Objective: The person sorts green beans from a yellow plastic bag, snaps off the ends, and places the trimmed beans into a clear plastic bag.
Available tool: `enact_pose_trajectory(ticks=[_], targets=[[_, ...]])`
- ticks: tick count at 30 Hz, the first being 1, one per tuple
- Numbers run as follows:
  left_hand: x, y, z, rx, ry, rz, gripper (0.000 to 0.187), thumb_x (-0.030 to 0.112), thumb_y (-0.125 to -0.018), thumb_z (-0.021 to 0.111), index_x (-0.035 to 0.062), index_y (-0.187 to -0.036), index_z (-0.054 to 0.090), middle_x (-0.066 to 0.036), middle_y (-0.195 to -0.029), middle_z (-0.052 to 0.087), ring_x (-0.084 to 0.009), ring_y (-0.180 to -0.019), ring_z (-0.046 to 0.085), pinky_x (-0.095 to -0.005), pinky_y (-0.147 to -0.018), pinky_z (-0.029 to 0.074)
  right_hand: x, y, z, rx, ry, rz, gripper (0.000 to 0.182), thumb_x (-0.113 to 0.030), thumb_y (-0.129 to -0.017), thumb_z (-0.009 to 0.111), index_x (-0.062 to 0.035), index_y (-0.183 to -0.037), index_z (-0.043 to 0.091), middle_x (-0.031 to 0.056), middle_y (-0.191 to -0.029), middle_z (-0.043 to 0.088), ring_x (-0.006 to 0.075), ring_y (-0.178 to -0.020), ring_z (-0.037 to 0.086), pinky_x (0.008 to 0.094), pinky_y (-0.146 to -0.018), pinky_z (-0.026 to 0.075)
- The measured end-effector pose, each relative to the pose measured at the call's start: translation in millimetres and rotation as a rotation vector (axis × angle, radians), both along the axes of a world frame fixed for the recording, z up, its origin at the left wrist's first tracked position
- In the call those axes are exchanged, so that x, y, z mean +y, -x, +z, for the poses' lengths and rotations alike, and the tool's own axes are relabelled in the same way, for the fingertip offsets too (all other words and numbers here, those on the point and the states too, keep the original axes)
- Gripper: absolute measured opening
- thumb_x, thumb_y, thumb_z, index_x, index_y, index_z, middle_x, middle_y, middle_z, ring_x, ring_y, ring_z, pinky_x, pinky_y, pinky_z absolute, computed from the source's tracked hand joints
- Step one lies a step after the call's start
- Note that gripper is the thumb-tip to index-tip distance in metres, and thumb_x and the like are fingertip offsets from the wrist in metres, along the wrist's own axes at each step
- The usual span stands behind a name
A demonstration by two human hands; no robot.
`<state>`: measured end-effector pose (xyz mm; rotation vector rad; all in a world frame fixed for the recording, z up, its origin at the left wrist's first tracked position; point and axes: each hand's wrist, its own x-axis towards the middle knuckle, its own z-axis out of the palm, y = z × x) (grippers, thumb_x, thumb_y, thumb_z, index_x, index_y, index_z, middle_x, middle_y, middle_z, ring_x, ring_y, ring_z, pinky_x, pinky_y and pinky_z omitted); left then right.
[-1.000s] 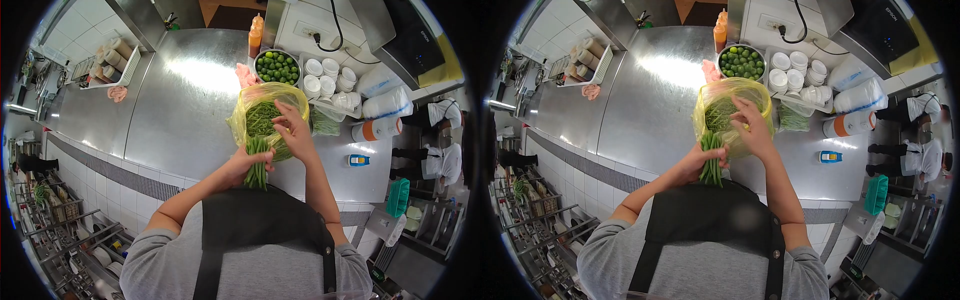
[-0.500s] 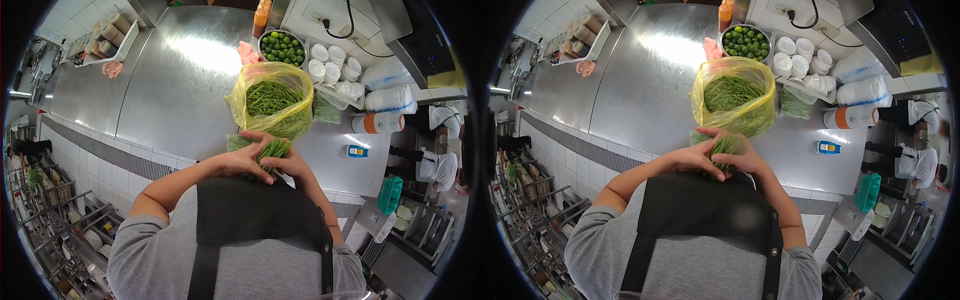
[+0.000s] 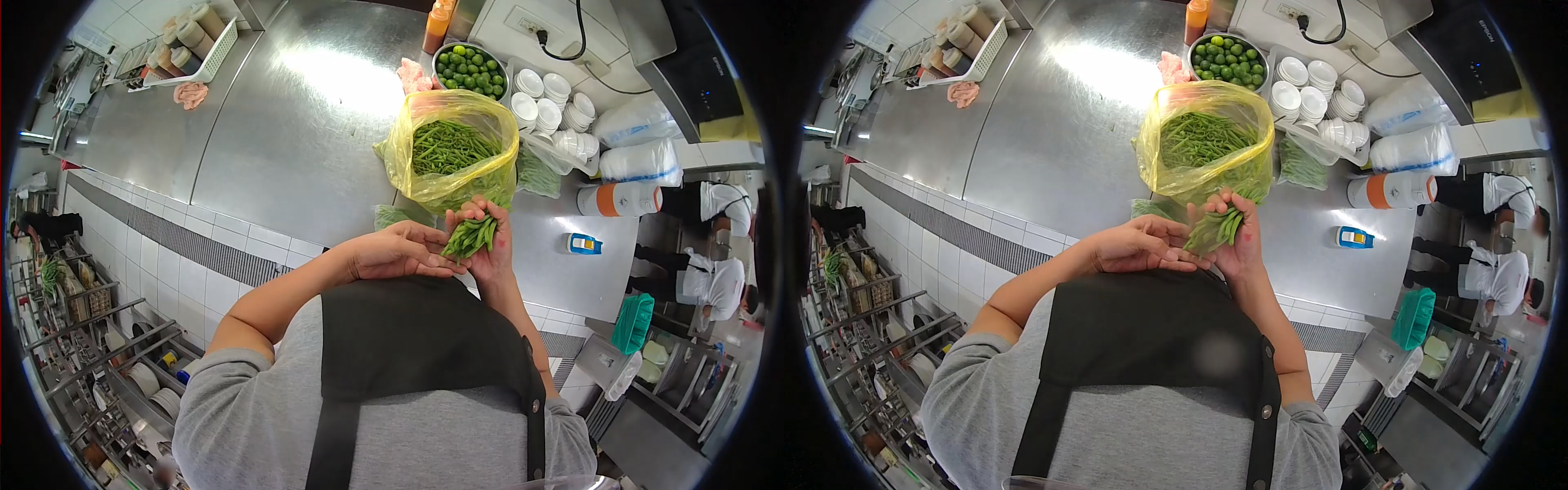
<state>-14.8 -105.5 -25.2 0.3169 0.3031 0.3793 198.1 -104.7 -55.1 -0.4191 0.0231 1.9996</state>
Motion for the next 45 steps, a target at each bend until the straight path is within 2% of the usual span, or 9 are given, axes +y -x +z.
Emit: enact_pose_trajectory(ticks=[7, 11, 13, 15, 17, 22, 30, 37, 45], targets=[[-8.9, 23.8, 8.8, 0.157, -0.138, 0.037, 0.038, -0.004, -0.091, 0.06, -0.0129, -0.127, 0.055, -0.022, -0.122, 0.064, -0.0274, -0.119, 0.062, -0.0332, -0.103, 0.051, -11.5, -1.3, -0.1, 0.306, 0.176, -0.013, 0.015, -0.02, -0.097, 0.059, -0.0072, -0.089, 0.059, 0.0009, -0.076, 0.057, 0.0158, -0.082, 0.062, 0.0355, -0.098, 0.049], [-13.8, 57.1, -5.9, 0.658, -0.333, 0.289, 0.018, 0.006, -0.091, 0.066, 0.0027, -0.109, 0.069, -0.017, -0.125, 0.064, -0.0127, -0.103, 0.063, -0.0271, -0.074, 0.057, -11.6, -7.8, 6.4, 0.177, 0.167, -0.093, 0.013, -0.018, -0.097, 0.059, -0.0077, -0.089, 0.057, 0.001, -0.075, 0.056, 0.0156, -0.08, 0.062, 0.0354, -0.098, 0.05], [-26.0, 60.5, -5.6, 1.136, -0.967, 0.257, 0.009, 0.013, -0.09, 0.071, 0.0104, -0.098, 0.074, -0.012, -0.136, 0.057, -0.0146, -0.111, 0.058, -0.0286, -0.076, 0.055, -8.9, -5.6, 13.6, -0.018, 0.136, -0.165, 0.014, -0.019, -0.097, 0.059, -0.0083, -0.089, 0.055, 0.0012, -0.074, 0.055, 0.0156, -0.078, 0.06, 0.037, -0.095, 0.05], [-44.6, 59.3, -20.0, 1.119, -1.138, 0.311, 0.006, 0.017, -0.088, 0.074, 0.0128, -0.092, 0.076, -0.011, -0.139, 0.052, -0.0217, -0.121, 0.053, -0.0361, -0.082, 0.054, -7.0, 3.7, 22.5, -0.104, 0.096, -0.155, 0.014, -0.019, -0.097, 0.059, -0.0085, -0.089, 0.055, 0.0012, -0.074, 0.054, 0.0157, -0.077, 0.059, 0.0379, -0.094, 0.05], [-57.1, 53.3, -33.6, 1.123, -1.547, 0.181, 0.01, 0.016, -0.087, 0.075, 0.0113, -0.096, 0.076, -0.013, -0.132, 0.055, -0.0295, -0.119, 0.054, -0.0411, -0.087, 0.053, -7.7, 14.6, 27.6, -0.19, 0.057, -0.142, 0.015, -0.019, -0.097, 0.059, -0.0087, -0.089, 0.054, 0.0013, -0.073, 0.054, 0.0157, -0.075, 0.058, 0.0387, -0.093, 0.05], [-40.2, 47.7, -48.5, 1.108, -1.207, 0.076, 0.021, 0.013, -0.083, 0.077, 0.0059, -0.102, 0.073, -0.015, -0.125, 0.056, -0.0287, -0.111, 0.059, -0.0363, -0.081, 0.055, -2.4, 30.2, 36.1, -0.08, 0.026, -0.044, 0.013, -0.019, -0.097, 0.059, -0.01, -0.089, 0.055, 0.001, -0.071, 0.052, 0.0154, -0.074, 0.058, 0.0377, -0.088, 0.052], [-18.7, 32.6, -22.8, 1.249, -1.5, 0.263, 0.096, 0.011, -0.06, 0.09, 0.0028, -0.139, 0.035, -0.017, -0.14, 0.039, -0.0376, -0.125, 0.048, -0.0432, -0.097, 0.049, 17.6, -12.4, 48.2, -0.06, 0.009, -0.181, 0.014, -0.018, -0.095, 0.061, -0.0078, -0.086, 0.056, 0.0011, -0.072, 0.054, 0.0128, -0.073, 0.058, 0.0314, -0.086, 0.05], [-6.7, 33.1, -36.2, 1.24, -1.839, 0.025, 0.098, 0.017, -0.059, 0.09, -0.0023, -0.137, 0.035, -0.021, -0.142, 0.038, -0.0389, -0.131, 0.042, -0.0459, -0.108, 0.039, 15.6, -74.5, 54.9, 0.002, -0.028, -0.44, 0.013, -0.013, -0.094, 0.063, -0.005, -0.085, 0.057, 0.0023, -0.07, 0.055, 0.0138, -0.071, 0.058, 0.0327, -0.086, 0.05], [-6.1, 17.1, -99.1, 1.024, -2.231, 0.207, 0.026, 0.003, -0.079, 0.058, 0.0072, -0.104, 0.063, -0.01, -0.118, 0.063, -0.0308, -0.118, 0.058, -0.043, -0.096, 0.049, -25.4, -133.4, 36.3, 0.034, 0.021, -0.708, 0.013, -0.012, -0.094, 0.062, -0.0046, -0.084, 0.059, 0.003, -0.071, 0.059, 0.0155, -0.07, 0.061, 0.0338, -0.086, 0.052]])
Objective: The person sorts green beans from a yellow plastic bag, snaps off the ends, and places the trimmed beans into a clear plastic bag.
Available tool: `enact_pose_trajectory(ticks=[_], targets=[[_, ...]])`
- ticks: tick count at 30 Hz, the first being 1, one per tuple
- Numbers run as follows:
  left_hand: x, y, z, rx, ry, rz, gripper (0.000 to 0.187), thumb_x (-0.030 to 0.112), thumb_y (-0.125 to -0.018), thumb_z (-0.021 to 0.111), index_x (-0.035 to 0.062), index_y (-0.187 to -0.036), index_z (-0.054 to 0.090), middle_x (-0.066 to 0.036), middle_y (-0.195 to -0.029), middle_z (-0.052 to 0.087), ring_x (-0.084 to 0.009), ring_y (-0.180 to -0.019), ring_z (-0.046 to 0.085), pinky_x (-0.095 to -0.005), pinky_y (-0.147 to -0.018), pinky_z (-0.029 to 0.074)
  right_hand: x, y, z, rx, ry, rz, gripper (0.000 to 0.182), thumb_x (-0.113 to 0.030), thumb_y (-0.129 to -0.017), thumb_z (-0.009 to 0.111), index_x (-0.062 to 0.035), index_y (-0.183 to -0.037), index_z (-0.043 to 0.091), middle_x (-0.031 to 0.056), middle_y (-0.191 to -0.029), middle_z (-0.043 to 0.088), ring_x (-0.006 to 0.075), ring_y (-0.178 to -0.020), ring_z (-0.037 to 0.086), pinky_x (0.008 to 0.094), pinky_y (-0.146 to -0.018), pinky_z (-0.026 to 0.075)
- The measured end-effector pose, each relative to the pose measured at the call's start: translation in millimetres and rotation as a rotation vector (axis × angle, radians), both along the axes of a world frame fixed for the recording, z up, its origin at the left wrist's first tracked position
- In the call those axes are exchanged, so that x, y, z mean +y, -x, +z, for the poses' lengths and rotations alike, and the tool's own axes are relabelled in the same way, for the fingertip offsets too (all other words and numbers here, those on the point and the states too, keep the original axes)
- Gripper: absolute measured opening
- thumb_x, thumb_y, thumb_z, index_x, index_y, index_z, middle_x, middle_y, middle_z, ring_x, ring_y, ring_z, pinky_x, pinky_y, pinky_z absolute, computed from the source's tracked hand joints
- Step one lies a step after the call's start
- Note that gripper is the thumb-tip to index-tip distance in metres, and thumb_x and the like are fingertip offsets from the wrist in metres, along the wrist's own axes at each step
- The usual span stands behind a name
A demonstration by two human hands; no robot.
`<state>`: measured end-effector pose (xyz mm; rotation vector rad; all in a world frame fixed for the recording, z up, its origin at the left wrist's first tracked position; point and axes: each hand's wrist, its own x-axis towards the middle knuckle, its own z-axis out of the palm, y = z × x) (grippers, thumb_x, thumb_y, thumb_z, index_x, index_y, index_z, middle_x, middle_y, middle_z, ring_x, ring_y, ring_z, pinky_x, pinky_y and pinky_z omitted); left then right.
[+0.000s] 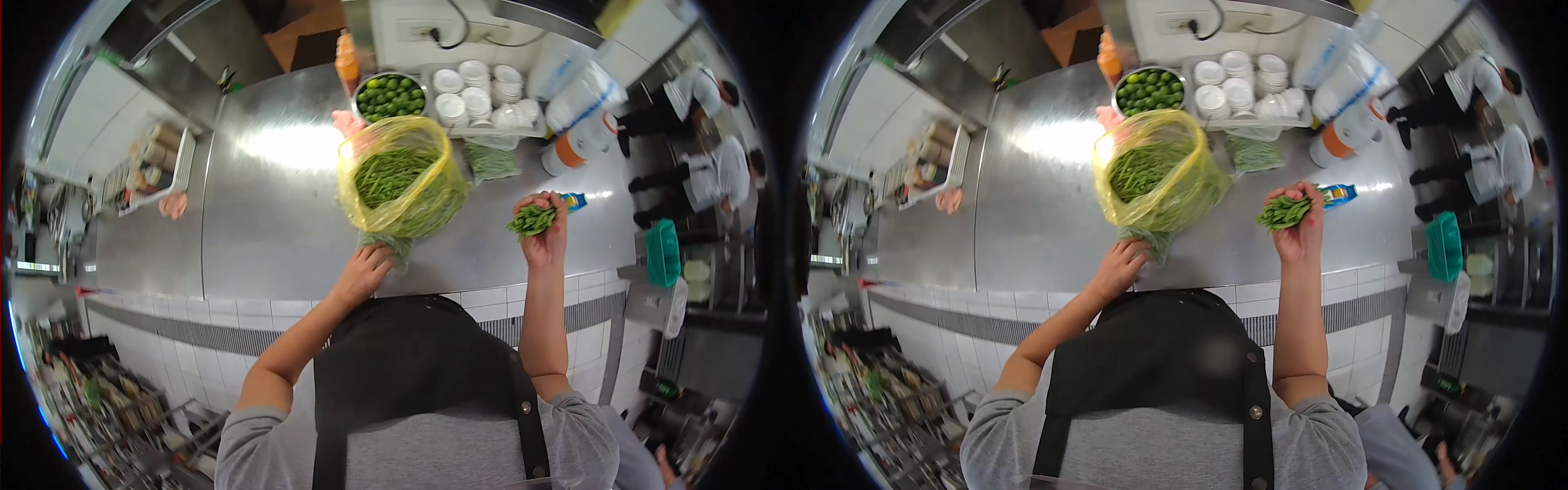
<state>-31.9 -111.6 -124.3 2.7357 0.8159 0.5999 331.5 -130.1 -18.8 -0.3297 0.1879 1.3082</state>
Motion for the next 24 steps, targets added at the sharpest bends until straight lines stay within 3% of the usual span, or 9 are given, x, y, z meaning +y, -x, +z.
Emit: enact_pose_trajectory(ticks=[1, 3, 6, 9, 13, 16, 20, 21, 24], targets=[[5.1, -4.7, 1.7, 0.003, -0.004, -0.034, 0.026, 0.003, -0.079, 0.058, 0.0072, -0.104, 0.063, -0.01, -0.118, 0.063, -0.0308, -0.118, 0.058, -0.043, -0.096, 0.049, -7.4, -0.2, -2.7, 0.006, 0.006, 0.003, 0.013, -0.012, -0.094, 0.062, -0.0047, -0.084, 0.06, 0.0028, -0.071, 0.06, 0.0156, -0.07, 0.061, 0.0339, -0.086, 0.052], [10.8, -14.8, 11.5, -0.112, 0.128, -0.043, 0.028, -0.001, -0.077, 0.059, 0.0078, -0.103, 0.065, -0.011, -0.103, 0.069, -0.0324, -0.099, 0.067, -0.0408, -0.084, 0.055, -21.1, -2.2, -10.6, 0.009, 0.019, -0.009, 0.012, -0.012, -0.094, 0.062, -0.0048, -0.084, 0.06, 0.0031, -0.071, 0.06, 0.0158, -0.07, 0.062, 0.0341, -0.086, 0.052], [23.9, -44.2, 39.7, -0.196, 0.274, -0.042, 0.033, -0.004, -0.076, 0.058, 0.0053, -0.107, 0.065, -0.013, -0.094, 0.07, -0.036, -0.087, 0.068, -0.0404, -0.077, 0.056, -40.7, -7.9, -18.7, 0.071, 0.044, -0.079, 0.011, -0.012, -0.093, 0.063, -0.0046, -0.085, 0.06, 0.0036, -0.071, 0.059, 0.0159, -0.07, 0.061, 0.0347, -0.085, 0.052], [32.9, -92.1, 79.5, -0.354, 0.413, -0.059, 0.035, -0.006, -0.079, 0.056, 0.0026, -0.112, 0.064, -0.016, -0.095, 0.069, -0.041, -0.088, 0.066, -0.039, -0.077, 0.054, -65.7, -17.9, -22.8, 0.04, 0.05, -0.166, 0.01, -0.011, -0.093, 0.063, -0.0043, -0.086, 0.06, 0.0038, -0.071, 0.058, 0.0157, -0.071, 0.06, 0.0353, -0.085, 0.052], [71.0, -165.0, 118.2, -0.458, 0.701, 0.029, 0.024, 0.003, -0.09, 0.056, -0.0016, -0.113, 0.062, -0.018, -0.098, 0.069, -0.0301, -0.09, 0.066, -0.0349, -0.082, 0.049, -104.0, -29.5, -29.6, 0.037, 0.04, -0.291, 0.011, -0.01, -0.093, 0.062, -0.0046, -0.085, 0.058, 0.0039, -0.072, 0.056, 0.0166, -0.073, 0.058, 0.0357, -0.084, 0.051], [119.6, -222.7, 86.4, -0.535, 0.917, 0.074, 0.024, 0.012, -0.094, 0.058, -0.0019, -0.114, 0.062, -0.019, -0.099, 0.068, -0.0243, -0.092, 0.064, -0.0364, -0.085, 0.048, -130.7, -35.2, -48.0, 0.048, 0.051, -0.353, 0.011, -0.011, -0.094, 0.061, -0.0048, -0.086, 0.057, 0.004, -0.071, 0.056, 0.0172, -0.072, 0.058, 0.0358, -0.083, 0.052], [170.0, -289.3, 40.1, -0.446, 1.054, -0.001, 0.028, 0.019, -0.096, 0.059, -0.0028, -0.113, 0.063, -0.021, -0.101, 0.068, -0.0296, -0.092, 0.065, -0.0373, -0.085, 0.048, -152.4, -28.1, -61.5, 0.076, 0.121, -0.432, 0.012, -0.013, -0.095, 0.06, -0.0055, -0.087, 0.057, 0.0042, -0.07, 0.057, 0.0167, -0.07, 0.058, 0.0359, -0.081, 0.052], [184.4, -302.5, 16.5, -0.346, 0.927, 0.01, 0.026, 0.016, -0.094, 0.06, -0.0031, -0.111, 0.063, -0.021, -0.104, 0.069, -0.0324, -0.095, 0.064, -0.0382, -0.085, 0.048, -155.5, -24.0, -63.3, 0.051, 0.143, -0.434, 0.012, -0.014, -0.095, 0.06, -0.006, -0.087, 0.057, 0.0043, -0.07, 0.058, 0.0162, -0.07, 0.059, 0.0359, -0.082, 0.052], [197.3, -320.4, 12.0, -0.152, 0.677, 0.014, 0.024, 0.011, -0.087, 0.061, -0.002, -0.108, 0.063, -0.021, -0.108, 0.068, -0.0371, -0.101, 0.063, -0.041, -0.085, 0.048, -160.0, -14.1, -71.3, 0.101, 0.17, -0.453, 0.012, -0.014, -0.096, 0.06, -0.0065, -0.087, 0.057, 0.0041, -0.07, 0.057, 0.0159, -0.069, 0.058, 0.0354, -0.081, 0.052]])
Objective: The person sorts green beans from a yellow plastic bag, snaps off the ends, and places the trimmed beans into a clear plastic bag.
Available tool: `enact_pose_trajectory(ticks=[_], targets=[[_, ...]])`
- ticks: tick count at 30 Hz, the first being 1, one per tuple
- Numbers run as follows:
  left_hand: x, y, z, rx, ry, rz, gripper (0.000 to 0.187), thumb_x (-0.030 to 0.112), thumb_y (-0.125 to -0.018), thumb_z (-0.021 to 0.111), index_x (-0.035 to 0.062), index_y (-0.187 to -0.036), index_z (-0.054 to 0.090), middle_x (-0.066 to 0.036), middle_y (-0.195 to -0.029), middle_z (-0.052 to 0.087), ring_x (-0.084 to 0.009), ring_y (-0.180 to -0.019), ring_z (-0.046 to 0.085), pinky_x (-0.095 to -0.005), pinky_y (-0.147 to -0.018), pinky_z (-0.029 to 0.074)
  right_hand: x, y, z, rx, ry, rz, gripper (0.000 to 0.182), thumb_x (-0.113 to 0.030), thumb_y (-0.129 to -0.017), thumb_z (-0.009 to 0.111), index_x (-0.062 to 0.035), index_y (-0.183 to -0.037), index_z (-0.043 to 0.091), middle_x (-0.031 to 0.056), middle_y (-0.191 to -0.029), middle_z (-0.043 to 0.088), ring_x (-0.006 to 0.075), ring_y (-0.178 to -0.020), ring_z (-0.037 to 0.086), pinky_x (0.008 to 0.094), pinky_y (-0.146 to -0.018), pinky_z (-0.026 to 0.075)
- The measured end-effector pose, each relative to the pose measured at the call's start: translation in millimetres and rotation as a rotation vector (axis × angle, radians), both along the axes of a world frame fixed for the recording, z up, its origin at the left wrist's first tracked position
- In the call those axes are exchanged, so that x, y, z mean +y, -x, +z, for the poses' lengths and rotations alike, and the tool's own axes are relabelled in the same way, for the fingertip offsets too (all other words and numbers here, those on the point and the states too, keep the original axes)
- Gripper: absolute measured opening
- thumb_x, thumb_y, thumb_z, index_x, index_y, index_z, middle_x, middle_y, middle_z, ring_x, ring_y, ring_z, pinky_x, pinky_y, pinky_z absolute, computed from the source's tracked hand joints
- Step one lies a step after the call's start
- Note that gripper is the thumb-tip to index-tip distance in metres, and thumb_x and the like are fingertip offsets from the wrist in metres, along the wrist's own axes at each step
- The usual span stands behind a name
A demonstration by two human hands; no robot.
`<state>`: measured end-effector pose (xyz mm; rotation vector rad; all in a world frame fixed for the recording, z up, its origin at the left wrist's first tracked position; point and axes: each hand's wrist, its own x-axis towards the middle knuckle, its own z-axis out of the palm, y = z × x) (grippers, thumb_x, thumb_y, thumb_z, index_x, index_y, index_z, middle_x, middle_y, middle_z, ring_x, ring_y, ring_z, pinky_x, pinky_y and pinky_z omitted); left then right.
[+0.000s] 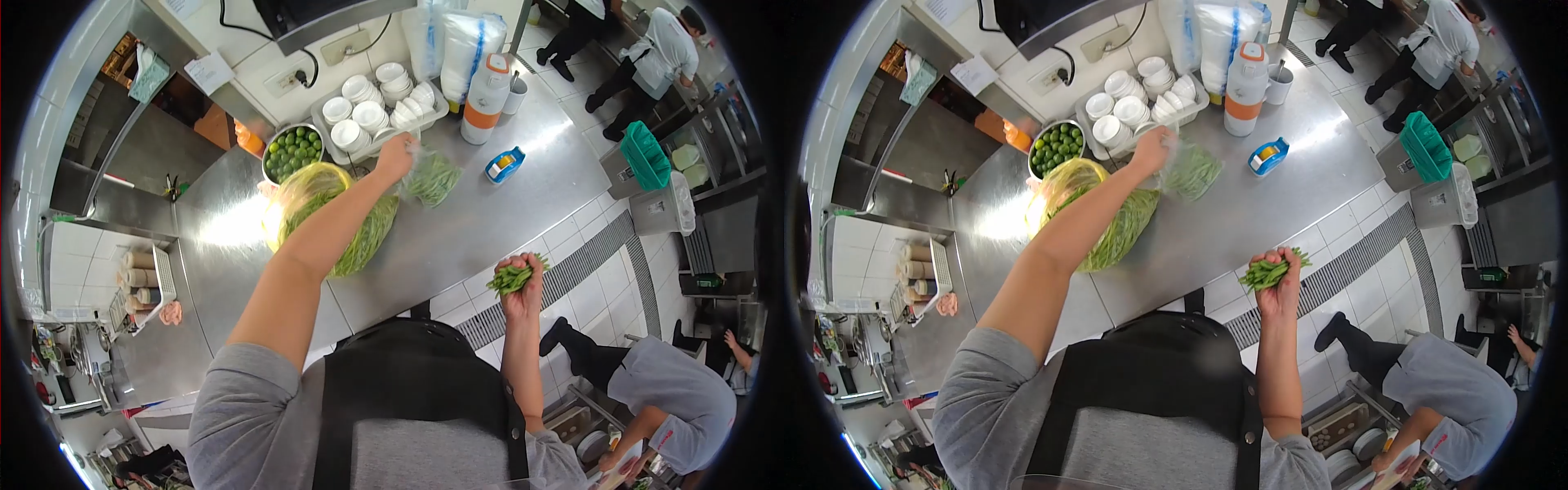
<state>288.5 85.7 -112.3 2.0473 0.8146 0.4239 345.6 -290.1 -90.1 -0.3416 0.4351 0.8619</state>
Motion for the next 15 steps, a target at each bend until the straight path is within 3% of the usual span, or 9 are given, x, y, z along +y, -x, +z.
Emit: enact_pose_trajectory(ticks=[1, 5, 7, 12, 15], targets=[[2.7, -5.9, 5.3, 0.088, -0.116, -0.022, 0.025, 0.008, -0.084, 0.062, -0.0007, -0.107, 0.062, -0.021, -0.109, 0.068, -0.0392, -0.104, 0.062, -0.043, -0.086, 0.049, -0.1, 2.4, -0.3, 0.0, 0.016, 0.003, 0.013, -0.015, -0.096, 0.059, -0.0074, -0.087, 0.056, 0.0035, -0.07, 0.055, 0.0155, -0.069, 0.057, 0.0349, -0.08, 0.052], [13.2, -42.9, 38.2, 0.012, -0.302, -0.055, 0.03, 0.002, -0.077, 0.06, 0.0035, -0.108, 0.058, -0.021, -0.11, 0.065, -0.0386, -0.106, 0.061, -0.0458, -0.086, 0.049, 1.4, 10.6, -4.3, -0.016, 0.067, 0.015, 0.014, -0.016, -0.097, 0.058, -0.0087, -0.087, 0.054, 0.0021, -0.07, 0.051, 0.0157, -0.069, 0.056, 0.0352, -0.079, 0.052], [29.5, -71.8, 74.8, -0.041, -0.454, -0.094, 0.031, 0.003, -0.076, 0.067, 0.0021, -0.106, 0.059, -0.018, -0.1, 0.066, -0.0359, -0.098, 0.063, -0.0426, -0.085, 0.051, 4.7, 12.4, -9.7, -0.011, 0.061, 0.033, 0.014, -0.017, -0.098, 0.057, -0.0081, -0.087, 0.055, 0.0022, -0.069, 0.053, 0.0155, -0.069, 0.056, 0.0349, -0.079, 0.052], [77.4, -148.5, 164.7, -0.356, -0.648, 0.028, 0.038, 0.019, -0.081, 0.077, 0.002, -0.112, 0.063, -0.019, -0.11, 0.062, -0.0339, -0.098, 0.063, -0.0429, -0.087, 0.051, 21.8, 13.0, -4.3, -0.012, 0.12, 0.083, 0.015, -0.017, -0.098, 0.056, -0.0083, -0.086, 0.056, 0.001, -0.068, 0.051, 0.0151, -0.067, 0.056, 0.0343, -0.076, 0.053], [93.4, -183.2, 186.4, -0.437, -0.817, -0.016, 0.04, 0.024, -0.081, 0.079, 0.0039, -0.113, 0.068, -0.018, -0.109, 0.063, -0.0325, -0.098, 0.063, -0.0435, -0.087, 0.052, 27.5, 12.6, -1.7, -0.009, 0.122, 0.088, 0.014, -0.017, -0.098, 0.057, -0.0084, -0.087, 0.056, 0.0007, -0.068, 0.051, 0.015, -0.068, 0.056, 0.0343, -0.076, 0.053]])
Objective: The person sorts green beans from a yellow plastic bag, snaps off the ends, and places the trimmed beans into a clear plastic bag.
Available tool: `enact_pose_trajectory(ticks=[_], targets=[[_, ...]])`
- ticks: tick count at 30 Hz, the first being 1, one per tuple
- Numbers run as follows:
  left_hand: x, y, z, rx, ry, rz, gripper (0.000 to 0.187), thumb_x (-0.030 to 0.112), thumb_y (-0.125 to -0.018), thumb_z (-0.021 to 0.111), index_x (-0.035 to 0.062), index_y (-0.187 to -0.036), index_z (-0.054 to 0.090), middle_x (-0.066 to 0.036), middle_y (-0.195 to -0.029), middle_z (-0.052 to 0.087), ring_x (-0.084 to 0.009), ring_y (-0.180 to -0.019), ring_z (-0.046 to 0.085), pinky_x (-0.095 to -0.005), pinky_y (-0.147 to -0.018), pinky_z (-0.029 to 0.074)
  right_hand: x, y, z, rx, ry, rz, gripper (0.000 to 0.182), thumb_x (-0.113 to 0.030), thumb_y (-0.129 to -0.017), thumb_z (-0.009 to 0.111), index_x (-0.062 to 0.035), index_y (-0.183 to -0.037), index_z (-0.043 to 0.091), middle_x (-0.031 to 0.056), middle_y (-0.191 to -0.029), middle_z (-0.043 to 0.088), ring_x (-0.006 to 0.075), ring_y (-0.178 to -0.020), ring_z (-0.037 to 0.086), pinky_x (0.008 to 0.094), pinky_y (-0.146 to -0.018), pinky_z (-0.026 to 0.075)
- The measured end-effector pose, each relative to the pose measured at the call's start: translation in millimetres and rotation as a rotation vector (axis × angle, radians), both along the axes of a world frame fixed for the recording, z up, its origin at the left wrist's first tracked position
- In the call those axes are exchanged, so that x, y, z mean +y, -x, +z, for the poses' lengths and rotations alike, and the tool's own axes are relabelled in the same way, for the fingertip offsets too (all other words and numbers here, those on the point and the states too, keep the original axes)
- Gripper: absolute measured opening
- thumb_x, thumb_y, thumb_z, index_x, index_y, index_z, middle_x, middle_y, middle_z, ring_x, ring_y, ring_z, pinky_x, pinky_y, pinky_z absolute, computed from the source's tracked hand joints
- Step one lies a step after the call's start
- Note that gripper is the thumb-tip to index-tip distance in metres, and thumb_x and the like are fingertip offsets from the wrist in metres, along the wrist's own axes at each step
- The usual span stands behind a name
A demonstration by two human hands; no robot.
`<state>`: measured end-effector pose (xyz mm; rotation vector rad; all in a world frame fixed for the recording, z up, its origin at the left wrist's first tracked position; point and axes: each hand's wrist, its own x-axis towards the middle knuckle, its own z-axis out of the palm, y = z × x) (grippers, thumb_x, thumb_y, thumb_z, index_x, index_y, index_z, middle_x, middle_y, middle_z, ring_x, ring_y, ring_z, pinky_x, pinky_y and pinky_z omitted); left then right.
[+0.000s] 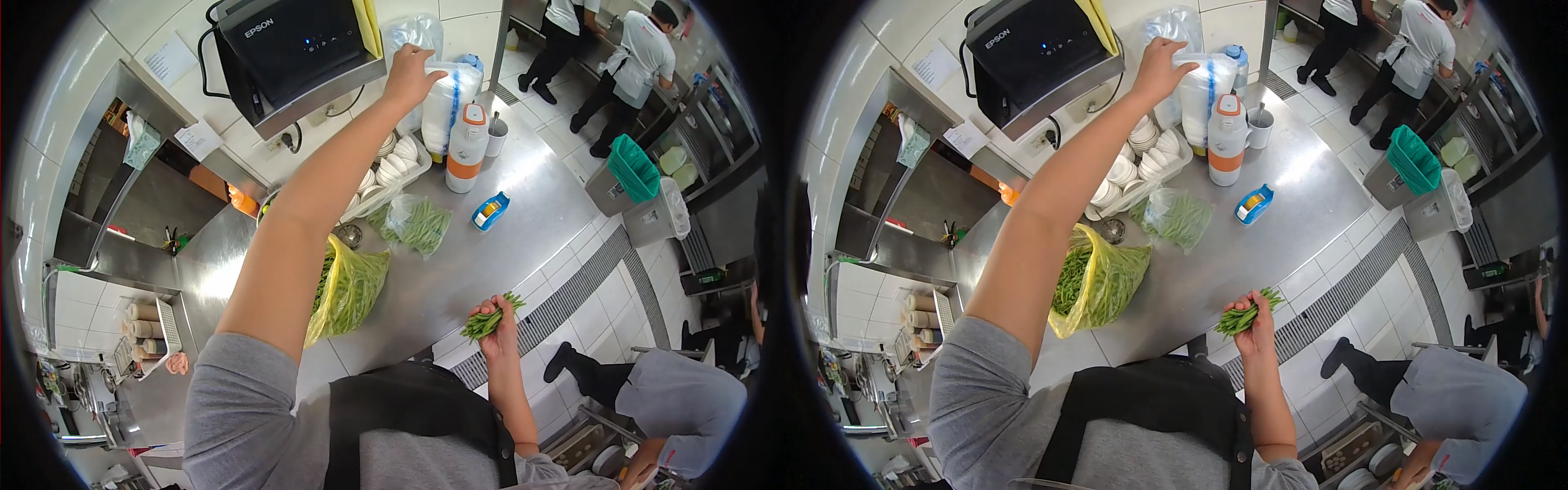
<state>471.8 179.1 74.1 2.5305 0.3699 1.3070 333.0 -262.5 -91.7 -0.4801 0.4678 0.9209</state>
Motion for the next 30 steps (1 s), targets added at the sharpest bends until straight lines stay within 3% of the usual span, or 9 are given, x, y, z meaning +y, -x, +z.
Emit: enact_pose_trajectory(ticks=[5, 7, 14, 16, 20, 21, 23, 25, 30], targets=[[-3.2, -16.7, 15.2, 0.333, -0.005, 0.091, 0.027, 0.027, -0.083, 0.076, 0.0067, -0.101, 0.077, -0.014, -0.098, 0.068, -0.0333, -0.098, 0.063, -0.0445, -0.087, 0.052, -2.9, 0.5, -6.7, 0.005, -0.01, -0.002, 0.013, -0.017, -0.097, 0.058, -0.0086, -0.087, 0.056, 0.0005, -0.068, 0.051, 0.015, -0.068, 0.056, 0.0344, -0.077, 0.053], [-3.3, -22.9, 14.1, 0.191, 0.002, 0.132, 0.02, 0.025, -0.084, 0.074, 0.0064, -0.087, 0.078, -0.013, -0.091, 0.069, -0.035, -0.097, 0.063, -0.045, -0.088, 0.052, -5.5, -0.5, -10.5, -0.004, 0.011, 0.007, 0.013, -0.017, -0.097, 0.058, -0.0089, -0.086, 0.056, 0.0005, -0.069, 0.051, 0.0149, -0.068, 0.056, 0.0344, -0.078, 0.053], [-38.0, -42.7, 85.6, -0.224, -0.107, 0.119, 0.015, 0.017, -0.093, 0.065, 0.0039, -0.089, 0.072, -0.012, -0.095, 0.067, -0.0291, -0.089, 0.067, -0.0439, -0.074, 0.055, -1.7, -0.2, 1.9, -0.047, 0.062, 0.05, 0.013, -0.016, -0.096, 0.058, -0.01, -0.086, 0.055, 0.0, -0.069, 0.052, 0.0147, -0.068, 0.057, 0.0345, -0.078, 0.053], [-73.1, -27.1, 127.8, -0.498, 0.007, -0.104, 0.015, 0.012, -0.095, 0.056, -0.0011, -0.09, 0.063, -0.023, -0.091, 0.059, -0.0437, -0.09, 0.058, -0.0489, -0.078, 0.046, 2.9, 2.1, 4.1, -0.043, 0.042, 0.057, 0.012, -0.016, -0.096, 0.058, -0.0099, -0.086, 0.055, 0.0, -0.069, 0.052, 0.0146, -0.068, 0.057, 0.0344, -0.078, 0.053], [-119.1, 28.3, 170.4, -0.607, -0.14, -0.366, 0.013, 0.009, -0.097, 0.054, -0.0024, -0.096, 0.059, -0.022, -0.091, 0.061, -0.0421, -0.088, 0.06, -0.0452, -0.077, 0.047, 11.8, 7.8, 11.8, -0.056, 0.01, 0.099, 0.014, -0.017, -0.096, 0.06, -0.0095, -0.085, 0.055, 0.0011, -0.07, 0.054, 0.0152, -0.068, 0.058, 0.0361, -0.079, 0.053], [-128.9, 53.5, 169.9, -0.571, -0.176, -0.415, 0.011, 0.006, -0.097, 0.053, -0.0028, -0.099, 0.059, -0.022, -0.092, 0.061, -0.0419, -0.088, 0.061, -0.0439, -0.077, 0.049, 12.7, 9.1, 12.9, -0.068, 0.005, 0.126, 0.016, -0.018, -0.095, 0.062, -0.0094, -0.084, 0.054, 0.0016, -0.071, 0.055, 0.0156, -0.069, 0.059, 0.0379, -0.08, 0.053], [-150.6, 112.0, 151.3, -0.423, 0.109, -0.505, 0.017, 0.006, -0.102, 0.049, 0.0022, -0.115, 0.058, -0.01, -0.082, 0.066, -0.0148, -0.066, 0.063, -0.0275, -0.063, 0.05, 16.6, 8.3, 15.5, -0.071, -0.016, 0.156, 0.015, -0.018, -0.096, 0.061, -0.0091, -0.085, 0.055, 0.0021, -0.07, 0.056, 0.0166, -0.069, 0.06, 0.0384, -0.081, 0.054], [-163.3, 170.4, 115.9, -0.601, 0.453, -0.689, 0.009, 0.01, -0.099, 0.058, 0.0012, -0.1, 0.058, -0.011, -0.092, 0.064, -0.0242, -0.083, 0.07, -0.0337, -0.058, 0.056, 20.9, 5.0, 15.6, -0.079, -0.044, 0.167, 0.015, -0.018, -0.097, 0.059, -0.0085, -0.086, 0.055, 0.0034, -0.069, 0.058, 0.0177, -0.068, 0.06, 0.0384, -0.081, 0.054], [-155.1, 363.9, 32.1, -0.719, 0.764, -0.12, 0.014, -0.003, -0.098, 0.049, 0.0035, -0.086, 0.055, -0.005, -0.092, 0.061, -0.014, -0.081, 0.062, -0.0267, -0.058, 0.052, 52.8, -3.7, 16.7, -0.118, -0.007, 0.331, 0.013, -0.017, -0.098, 0.058, -0.0095, -0.087, 0.054, 0.002, -0.07, 0.055, 0.017, -0.068, 0.059, 0.0364, -0.081, 0.054]])
